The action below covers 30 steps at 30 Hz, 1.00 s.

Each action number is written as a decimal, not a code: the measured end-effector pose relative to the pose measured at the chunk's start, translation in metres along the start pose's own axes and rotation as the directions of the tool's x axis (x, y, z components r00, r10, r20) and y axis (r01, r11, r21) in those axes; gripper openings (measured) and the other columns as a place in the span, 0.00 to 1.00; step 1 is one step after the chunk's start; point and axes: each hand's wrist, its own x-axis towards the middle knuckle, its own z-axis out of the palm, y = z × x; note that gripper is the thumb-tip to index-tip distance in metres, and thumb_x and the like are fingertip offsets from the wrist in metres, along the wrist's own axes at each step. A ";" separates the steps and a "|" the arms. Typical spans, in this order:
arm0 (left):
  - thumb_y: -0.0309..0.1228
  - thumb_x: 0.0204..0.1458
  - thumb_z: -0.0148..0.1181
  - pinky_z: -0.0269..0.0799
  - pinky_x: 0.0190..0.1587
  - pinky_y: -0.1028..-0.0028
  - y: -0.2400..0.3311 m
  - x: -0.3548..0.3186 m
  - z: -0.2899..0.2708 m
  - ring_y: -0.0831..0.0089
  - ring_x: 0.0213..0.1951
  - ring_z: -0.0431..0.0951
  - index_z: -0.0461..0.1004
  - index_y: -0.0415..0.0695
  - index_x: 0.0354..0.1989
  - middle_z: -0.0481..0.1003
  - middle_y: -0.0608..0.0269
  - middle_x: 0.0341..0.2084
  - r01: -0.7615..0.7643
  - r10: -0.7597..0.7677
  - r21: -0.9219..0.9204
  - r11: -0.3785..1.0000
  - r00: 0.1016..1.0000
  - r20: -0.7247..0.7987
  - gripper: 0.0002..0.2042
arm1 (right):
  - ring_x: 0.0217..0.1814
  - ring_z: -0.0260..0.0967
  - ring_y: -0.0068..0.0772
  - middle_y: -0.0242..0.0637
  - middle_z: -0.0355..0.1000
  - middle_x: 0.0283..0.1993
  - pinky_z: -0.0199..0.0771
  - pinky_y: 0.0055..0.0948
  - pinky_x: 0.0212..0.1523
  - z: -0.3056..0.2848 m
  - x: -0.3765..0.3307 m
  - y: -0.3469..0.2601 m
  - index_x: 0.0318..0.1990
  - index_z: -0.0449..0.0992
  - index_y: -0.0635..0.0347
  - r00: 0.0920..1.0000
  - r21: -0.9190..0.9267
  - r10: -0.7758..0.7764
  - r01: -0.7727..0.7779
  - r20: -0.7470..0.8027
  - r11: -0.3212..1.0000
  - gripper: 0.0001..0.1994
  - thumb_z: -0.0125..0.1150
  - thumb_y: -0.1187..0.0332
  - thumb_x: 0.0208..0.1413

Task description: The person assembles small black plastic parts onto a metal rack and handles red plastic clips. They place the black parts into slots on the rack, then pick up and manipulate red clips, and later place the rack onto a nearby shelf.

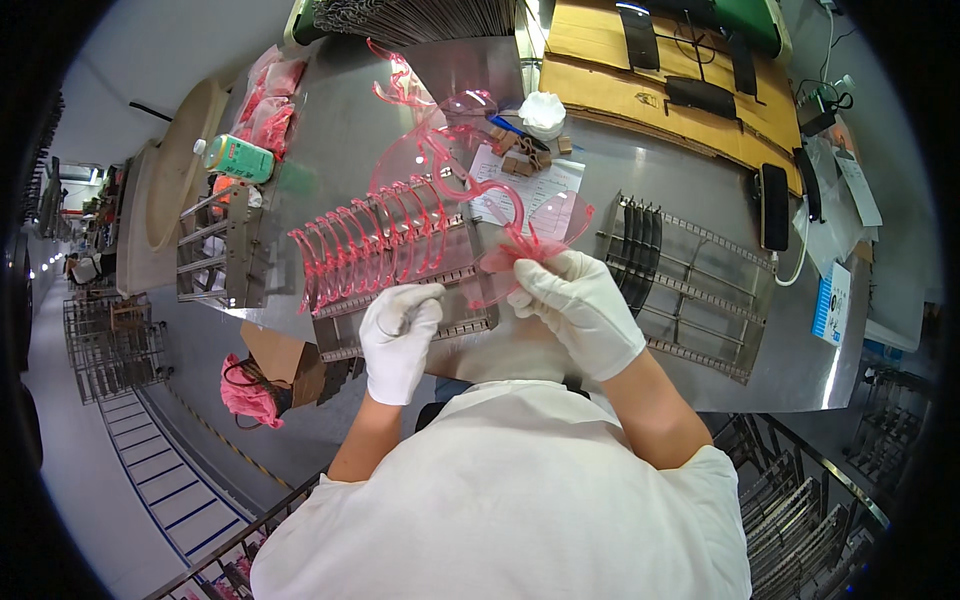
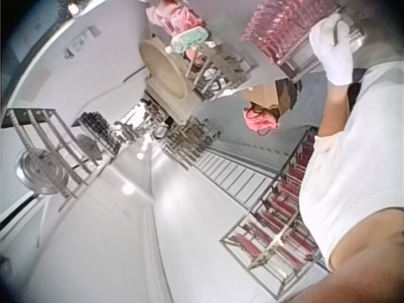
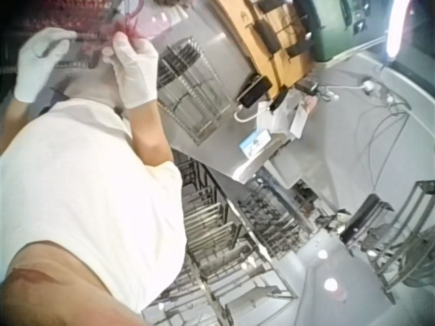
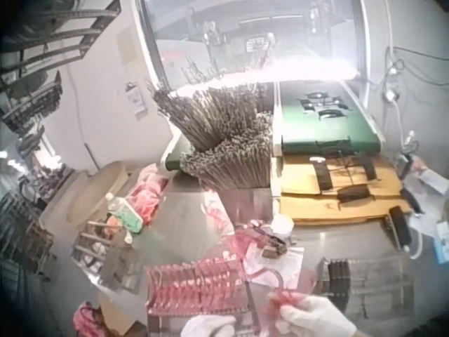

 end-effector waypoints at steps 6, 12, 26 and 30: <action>0.19 0.54 0.65 0.74 0.44 0.73 0.012 0.014 -0.009 0.72 0.38 0.80 0.82 0.41 0.41 0.82 0.59 0.37 0.171 -0.184 -0.257 0.951 0.982 -0.027 0.08 | 0.39 0.72 0.17 0.38 0.77 0.55 0.75 0.21 0.43 0.012 -0.006 0.002 0.61 0.75 0.65 0.999 -0.262 -0.032 0.028 -0.010 0.965 0.17 0.59 0.74 0.67; 0.35 0.61 0.64 0.71 0.37 0.76 0.021 0.016 -0.043 0.77 0.34 0.77 0.79 0.34 0.45 0.81 0.55 0.36 0.595 -0.390 -0.644 0.481 0.803 0.450 0.14 | 0.45 0.78 0.31 0.37 0.79 0.53 0.78 0.27 0.47 0.010 0.000 0.024 0.59 0.78 0.55 0.837 -0.750 -0.437 0.512 0.328 0.418 0.21 0.65 0.79 0.57; 0.31 0.62 0.63 0.74 0.42 0.73 0.003 -0.028 -0.043 0.76 0.36 0.78 0.80 0.38 0.41 0.79 0.66 0.31 0.398 -0.396 -0.588 0.704 0.907 0.141 0.08 | 0.39 0.77 0.20 0.32 0.80 0.43 0.76 0.26 0.37 0.066 0.005 0.039 0.61 0.74 0.62 0.915 -0.586 -0.006 0.262 0.402 0.767 0.21 0.64 0.62 0.65; 0.40 0.67 0.57 0.57 0.24 0.83 0.004 -0.008 -0.072 0.87 0.20 0.64 0.76 0.41 0.40 0.69 0.75 0.20 0.471 -0.589 -0.610 0.637 0.808 0.009 0.13 | 0.31 0.75 0.15 0.31 0.80 0.34 0.76 0.26 0.34 0.038 0.045 0.035 0.54 0.81 0.56 0.596 -0.779 -0.545 0.597 0.590 -0.191 0.14 0.67 0.67 0.61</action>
